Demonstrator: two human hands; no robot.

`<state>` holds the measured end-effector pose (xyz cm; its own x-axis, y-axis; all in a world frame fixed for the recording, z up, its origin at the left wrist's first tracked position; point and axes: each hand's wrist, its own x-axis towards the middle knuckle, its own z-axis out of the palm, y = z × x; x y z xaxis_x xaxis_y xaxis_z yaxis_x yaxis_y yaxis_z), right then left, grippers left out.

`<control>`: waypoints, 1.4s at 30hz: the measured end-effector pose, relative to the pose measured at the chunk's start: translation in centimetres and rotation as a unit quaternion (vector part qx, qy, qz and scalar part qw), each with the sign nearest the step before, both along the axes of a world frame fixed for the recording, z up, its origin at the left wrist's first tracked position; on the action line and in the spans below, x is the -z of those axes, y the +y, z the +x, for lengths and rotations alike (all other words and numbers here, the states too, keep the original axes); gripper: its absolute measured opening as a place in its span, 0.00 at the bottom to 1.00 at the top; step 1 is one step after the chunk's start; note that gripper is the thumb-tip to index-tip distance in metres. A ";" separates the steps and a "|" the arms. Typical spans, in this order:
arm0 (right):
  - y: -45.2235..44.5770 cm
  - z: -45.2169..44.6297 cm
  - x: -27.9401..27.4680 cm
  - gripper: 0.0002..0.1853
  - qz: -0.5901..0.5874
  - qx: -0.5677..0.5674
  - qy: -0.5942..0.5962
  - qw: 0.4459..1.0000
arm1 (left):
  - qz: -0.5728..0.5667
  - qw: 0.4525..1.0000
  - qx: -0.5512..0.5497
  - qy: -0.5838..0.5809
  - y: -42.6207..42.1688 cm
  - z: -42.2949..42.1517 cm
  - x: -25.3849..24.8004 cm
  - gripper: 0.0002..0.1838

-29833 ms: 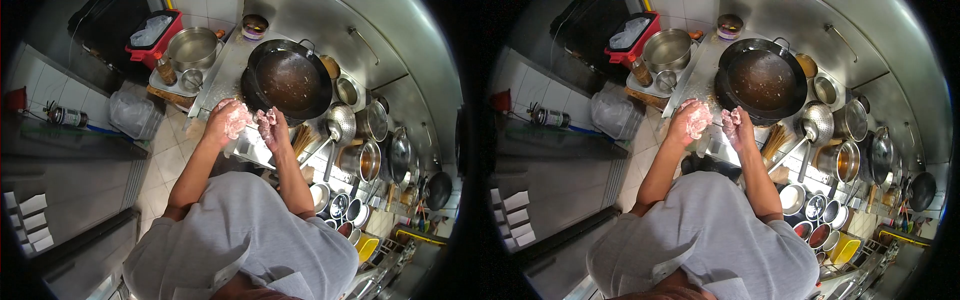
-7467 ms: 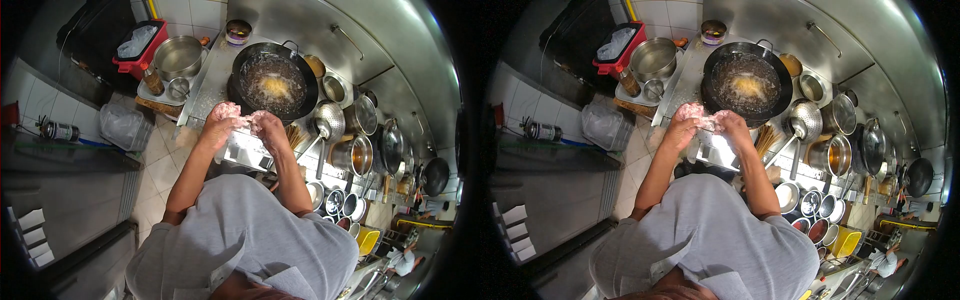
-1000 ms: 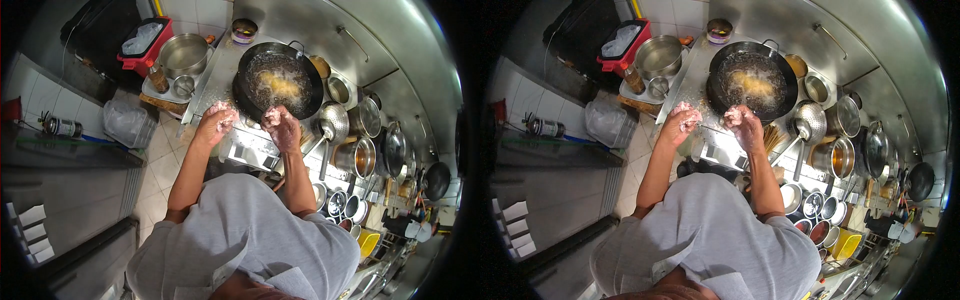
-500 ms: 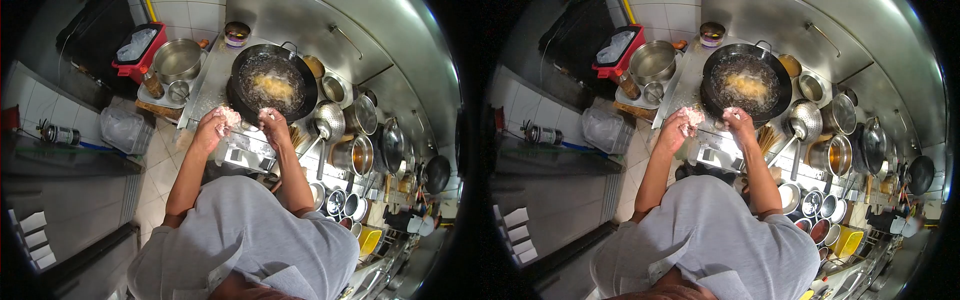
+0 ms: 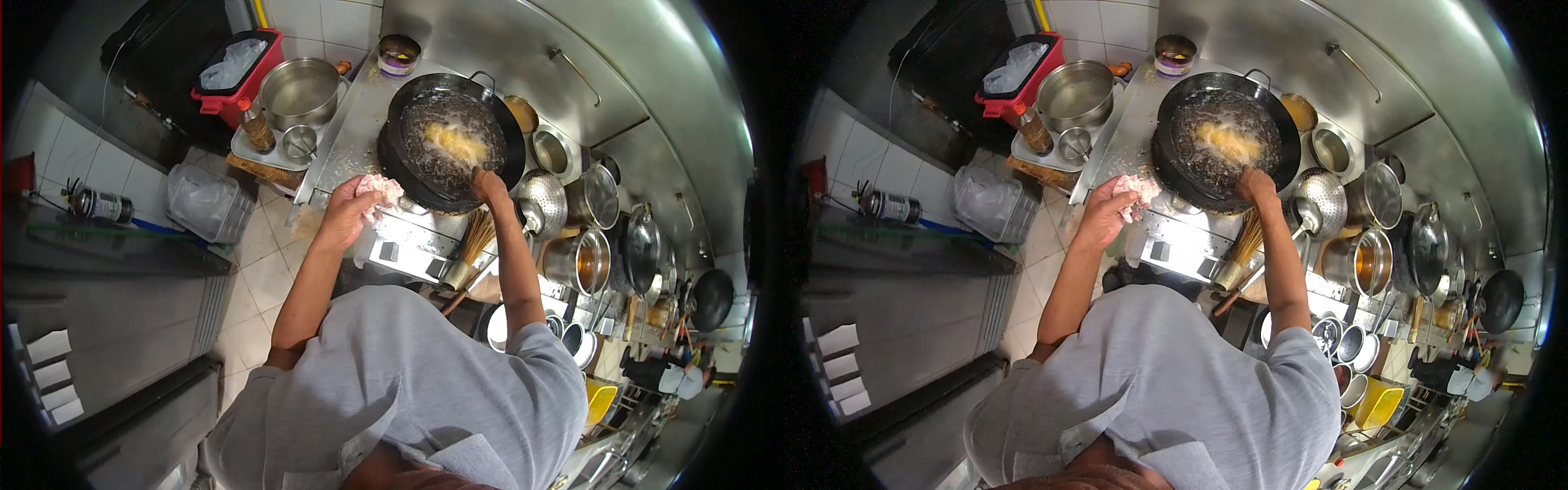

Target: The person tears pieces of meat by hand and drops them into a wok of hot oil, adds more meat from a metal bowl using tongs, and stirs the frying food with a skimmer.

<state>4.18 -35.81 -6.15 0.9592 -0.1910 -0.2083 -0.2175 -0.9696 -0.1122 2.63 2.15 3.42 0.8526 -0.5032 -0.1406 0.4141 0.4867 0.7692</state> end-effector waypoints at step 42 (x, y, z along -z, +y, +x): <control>16.8 -7.5 -8.9 0.06 0.927 0.269 -0.061 0.254 | 0.029 0.998 0.001 0.060 -0.7 0.7 1.9 0.11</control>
<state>-3.32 -19.01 2.71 0.9191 0.0173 -0.3936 -0.1483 0.9407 -0.3050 3.30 1.46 1.55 0.8268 -0.4930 -0.2709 0.5064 0.4427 0.7399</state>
